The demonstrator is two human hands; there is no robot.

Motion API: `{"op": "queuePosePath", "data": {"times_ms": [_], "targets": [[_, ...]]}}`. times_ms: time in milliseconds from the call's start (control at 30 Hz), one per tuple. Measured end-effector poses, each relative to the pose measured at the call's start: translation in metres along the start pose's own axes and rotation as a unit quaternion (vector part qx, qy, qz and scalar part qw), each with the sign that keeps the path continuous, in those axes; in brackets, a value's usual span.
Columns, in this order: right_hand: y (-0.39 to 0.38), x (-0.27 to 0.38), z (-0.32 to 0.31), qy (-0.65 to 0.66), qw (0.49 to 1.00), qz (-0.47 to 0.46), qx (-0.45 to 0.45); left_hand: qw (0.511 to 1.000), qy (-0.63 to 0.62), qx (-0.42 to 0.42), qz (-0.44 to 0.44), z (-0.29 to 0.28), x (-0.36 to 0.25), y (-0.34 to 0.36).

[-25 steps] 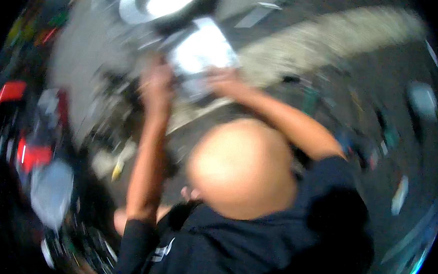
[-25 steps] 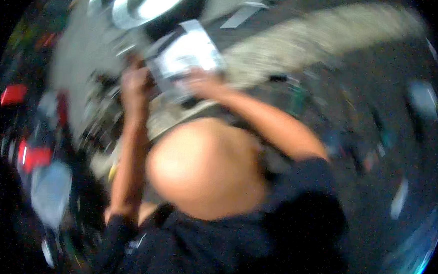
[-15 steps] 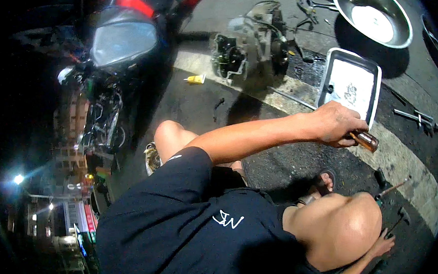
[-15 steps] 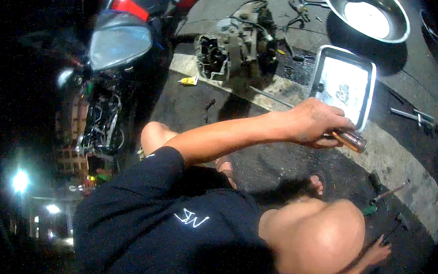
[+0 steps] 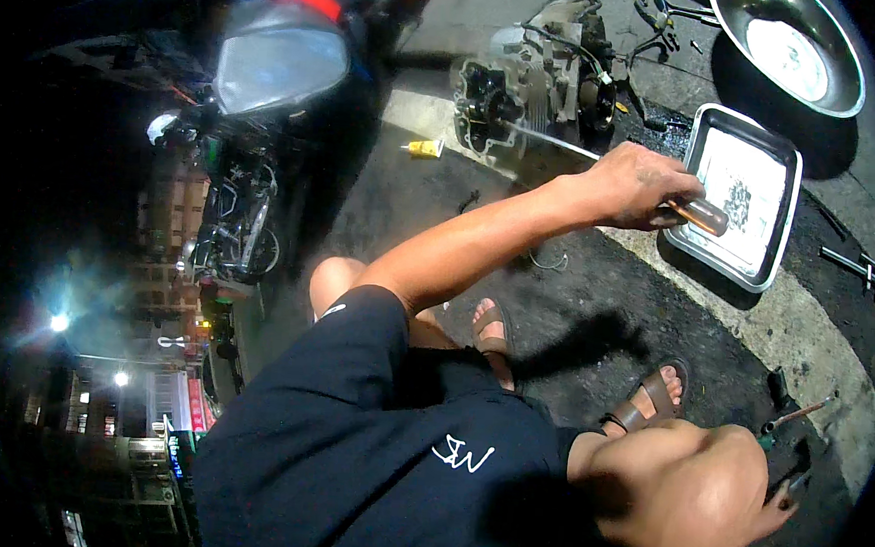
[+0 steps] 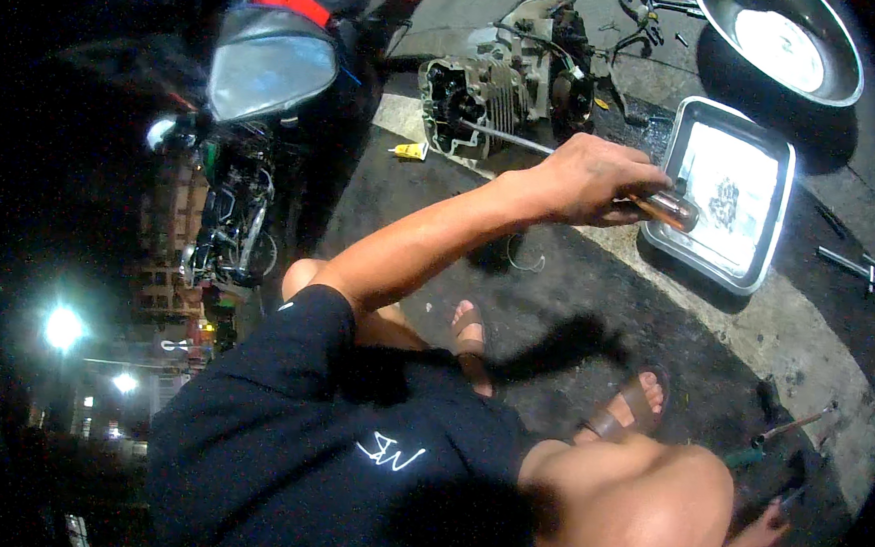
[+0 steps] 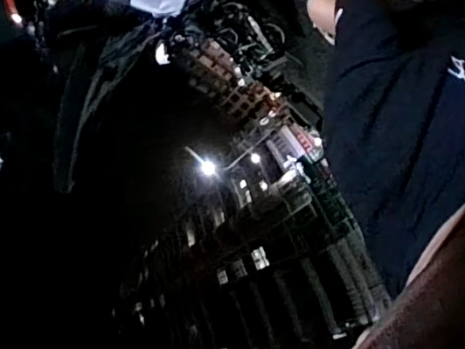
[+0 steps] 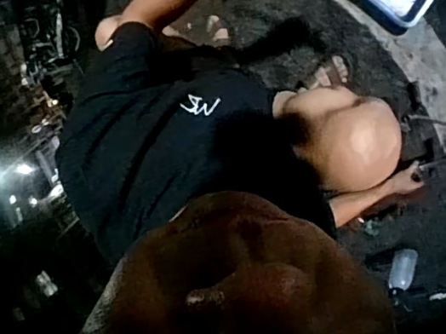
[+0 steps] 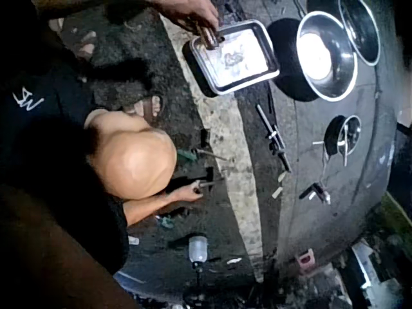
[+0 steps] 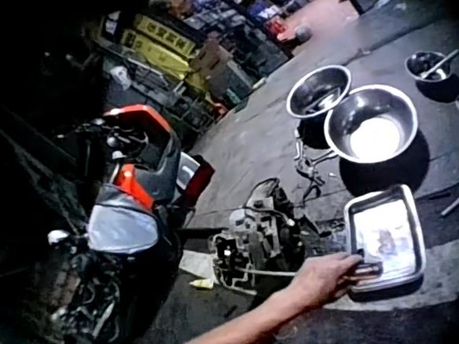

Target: The person cleans motorcycle engine components in a tray with a cloth, then washes them in a bucket of fluid, and uses a hammer, screwdriver, and power drill to disassemble or reassemble parts of the engine block while sitting on the ground.

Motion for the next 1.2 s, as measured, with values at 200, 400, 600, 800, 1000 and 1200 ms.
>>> {"op": "queuePosePath", "data": {"times_ms": [200, 400, 600, 800, 1000, 1200], "targets": [[-0.025, 0.117, 0.092, 0.419, 0.749, 0.184, 0.480, 0.996, 0.013, 0.084, -0.020, 0.010, 0.013, -0.006], [-0.136, 0.246, 0.167, 0.401, 0.698, 0.131, 0.578, 0.989, 0.028, 0.134, -0.061, 0.015, 0.015, 0.001], [-0.188, 0.275, 0.170, 0.421, 0.619, 0.108, 0.654, 0.976, 0.012, 0.190, -0.103, 0.014, 0.021, 0.004], [-0.192, 0.264, 0.182, 0.360, 0.670, 0.131, 0.636, 0.969, -0.024, 0.213, -0.119, 0.025, 0.033, 0.009], [-0.208, 0.252, 0.184, 0.368, 0.664, 0.130, 0.638, 0.970, -0.010, 0.211, -0.121, 0.026, 0.038, 0.012], [-0.228, 0.256, 0.181, 0.359, 0.662, 0.138, 0.643, 0.972, -0.003, 0.201, -0.124, 0.026, 0.042, 0.015]]}}
Point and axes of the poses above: each hand's wrist, its own y-axis towards the middle knuckle, its own z-axis out of the palm, x = y × z, the point moved 1 cm from there along y, towards the middle knuckle, and after that the axes turned 15 degrees about z, right-handed, at the moved point
